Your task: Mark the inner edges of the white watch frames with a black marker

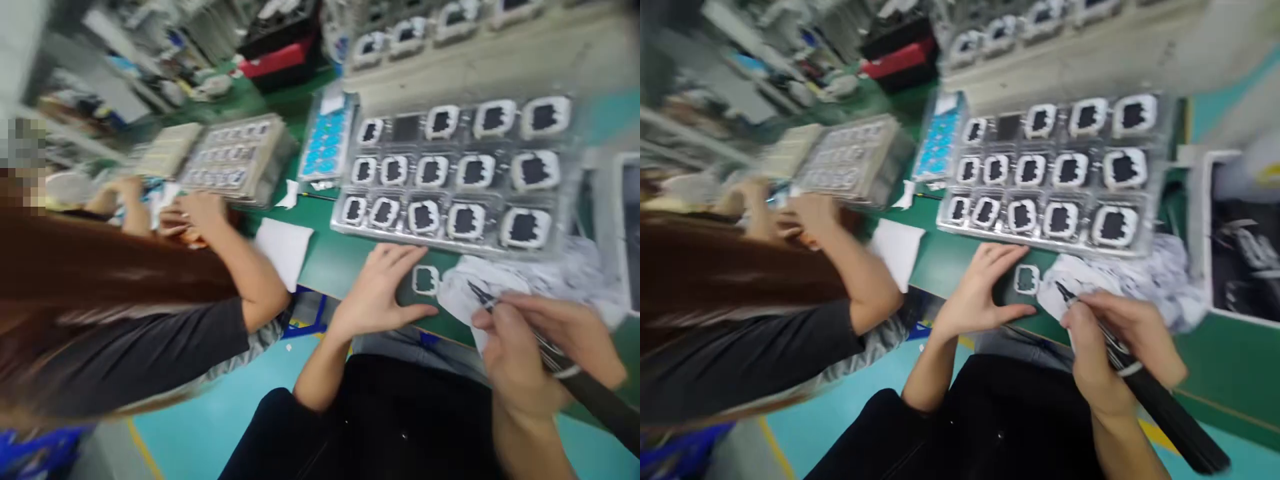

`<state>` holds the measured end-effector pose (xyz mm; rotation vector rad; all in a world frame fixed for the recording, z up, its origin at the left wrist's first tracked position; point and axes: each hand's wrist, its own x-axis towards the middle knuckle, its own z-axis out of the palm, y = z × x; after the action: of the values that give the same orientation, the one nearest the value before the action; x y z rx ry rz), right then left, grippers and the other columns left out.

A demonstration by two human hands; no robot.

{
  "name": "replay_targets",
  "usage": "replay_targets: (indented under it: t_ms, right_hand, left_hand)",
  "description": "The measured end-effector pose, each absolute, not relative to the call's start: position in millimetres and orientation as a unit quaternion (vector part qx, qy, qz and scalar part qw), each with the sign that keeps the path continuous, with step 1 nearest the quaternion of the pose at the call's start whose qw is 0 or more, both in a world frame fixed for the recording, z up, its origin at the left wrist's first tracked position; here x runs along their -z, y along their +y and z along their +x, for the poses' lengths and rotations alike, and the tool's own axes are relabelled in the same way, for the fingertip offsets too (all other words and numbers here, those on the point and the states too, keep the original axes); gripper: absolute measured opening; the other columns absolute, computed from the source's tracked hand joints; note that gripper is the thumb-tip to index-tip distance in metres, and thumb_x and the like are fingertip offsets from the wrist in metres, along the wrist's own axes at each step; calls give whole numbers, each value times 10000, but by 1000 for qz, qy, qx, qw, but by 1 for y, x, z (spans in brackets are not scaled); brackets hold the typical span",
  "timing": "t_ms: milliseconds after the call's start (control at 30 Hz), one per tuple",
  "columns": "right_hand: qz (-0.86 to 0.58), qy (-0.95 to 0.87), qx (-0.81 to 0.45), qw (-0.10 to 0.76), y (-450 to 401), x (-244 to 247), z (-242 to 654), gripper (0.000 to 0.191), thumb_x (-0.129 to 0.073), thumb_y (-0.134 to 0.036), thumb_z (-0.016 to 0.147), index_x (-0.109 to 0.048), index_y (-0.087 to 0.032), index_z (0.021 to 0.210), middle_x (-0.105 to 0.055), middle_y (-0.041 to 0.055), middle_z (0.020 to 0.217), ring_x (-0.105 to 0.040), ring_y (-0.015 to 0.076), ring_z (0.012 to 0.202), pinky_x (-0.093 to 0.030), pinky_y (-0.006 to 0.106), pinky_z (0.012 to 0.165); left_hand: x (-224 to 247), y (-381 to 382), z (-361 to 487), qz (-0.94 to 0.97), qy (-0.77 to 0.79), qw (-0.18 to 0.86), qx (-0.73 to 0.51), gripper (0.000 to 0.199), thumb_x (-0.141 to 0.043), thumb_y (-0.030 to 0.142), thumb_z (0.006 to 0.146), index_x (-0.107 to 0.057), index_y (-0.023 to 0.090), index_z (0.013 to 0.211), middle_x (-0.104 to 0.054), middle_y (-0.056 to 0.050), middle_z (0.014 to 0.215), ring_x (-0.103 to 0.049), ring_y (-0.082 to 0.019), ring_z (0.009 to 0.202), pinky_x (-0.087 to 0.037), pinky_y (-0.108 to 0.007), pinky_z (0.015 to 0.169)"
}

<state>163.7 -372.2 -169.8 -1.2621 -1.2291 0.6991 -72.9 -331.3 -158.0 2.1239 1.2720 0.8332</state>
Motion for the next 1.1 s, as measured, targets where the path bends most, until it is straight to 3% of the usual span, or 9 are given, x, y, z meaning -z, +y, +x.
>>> replay_targets:
  t_ms: [67,133,267,400,533,633,767,900,1100]
  right_hand:
    - [-592,-484,-245,596,-373,158,155,139,-945,-369,937,-863,-274,993,-839,16,826,-819,231,638,-672,352,576]
    - [-595,-479,-232,602,-373,155,148,164,-931,-411,964,-865,-271,1020,-841,3,843,-811,201,649,-675,330,619]
    - [-567,-503,-219,614,-374,155,141,161,-888,-431,1013,-847,-282,1058,-816,-21,806,-778,188,617,-675,330,610]
    - [-522,-530,-248,621,-373,157,142,132,-885,-325,1013,-837,-287,1130,-853,-7,920,-806,192,677,-679,326,614]
    - [-436,-571,-293,631,-370,161,144,190,-871,-256,994,-811,-290,1171,-795,-41,817,-844,228,752,-802,454,902]
    - [-431,-581,-305,620,-370,160,145,124,-857,-266,1023,-786,-321,1109,-771,-69,775,-836,221,714,-793,564,1100]
    - [-466,-599,-304,576,-371,153,146,143,-901,-258,1006,-784,-336,1031,-851,-25,870,-923,280,916,-823,504,1006]
    - [-454,-626,-262,577,-367,147,142,183,-861,-153,981,-767,-311,982,-871,-34,886,-948,306,1069,-823,419,932]
    - [-449,-658,-196,572,-360,144,134,214,-832,-90,961,-750,-287,979,-815,-66,784,-956,272,1011,-812,315,886]
  left_hand:
    - [155,-331,-77,790,476,278,-266,925,-1027,536,947,-619,289,1739,-689,-157,1663,-610,-410,1543,-529,-615,1360]
    - [152,-330,-79,787,487,286,-247,815,-972,521,1009,-639,306,1721,-698,-143,1597,-636,-388,1485,-555,-579,1319]
    - [150,-332,-77,780,503,273,-254,503,-928,438,1059,-769,292,1513,-738,-117,1438,-681,-347,1381,-588,-519,1242]
    - [151,-338,-70,755,506,268,-320,401,-977,368,1008,-788,279,1351,-813,-91,1417,-758,-325,1341,-644,-470,1173]
    - [154,-348,-58,691,499,343,-393,439,-959,299,1015,-775,282,1413,-885,-33,1230,-859,-205,988,-717,-313,933]
    - [156,-353,-50,660,505,373,-413,423,-974,352,1013,-789,267,1383,-905,-32,1209,-905,-197,971,-757,-286,927]
    - [156,-356,-48,666,501,362,-418,431,-1000,407,1004,-805,266,1360,-920,-29,1210,-938,-231,1069,-783,-312,1017]
    - [155,-359,-49,673,486,354,-430,430,-1014,335,998,-806,286,1371,-926,-1,1184,-944,-212,1043,-787,-277,988]
    - [157,-364,-52,690,497,320,-418,457,-1002,336,1016,-796,296,1421,-929,-5,1219,-944,-203,1030,-795,-272,961]
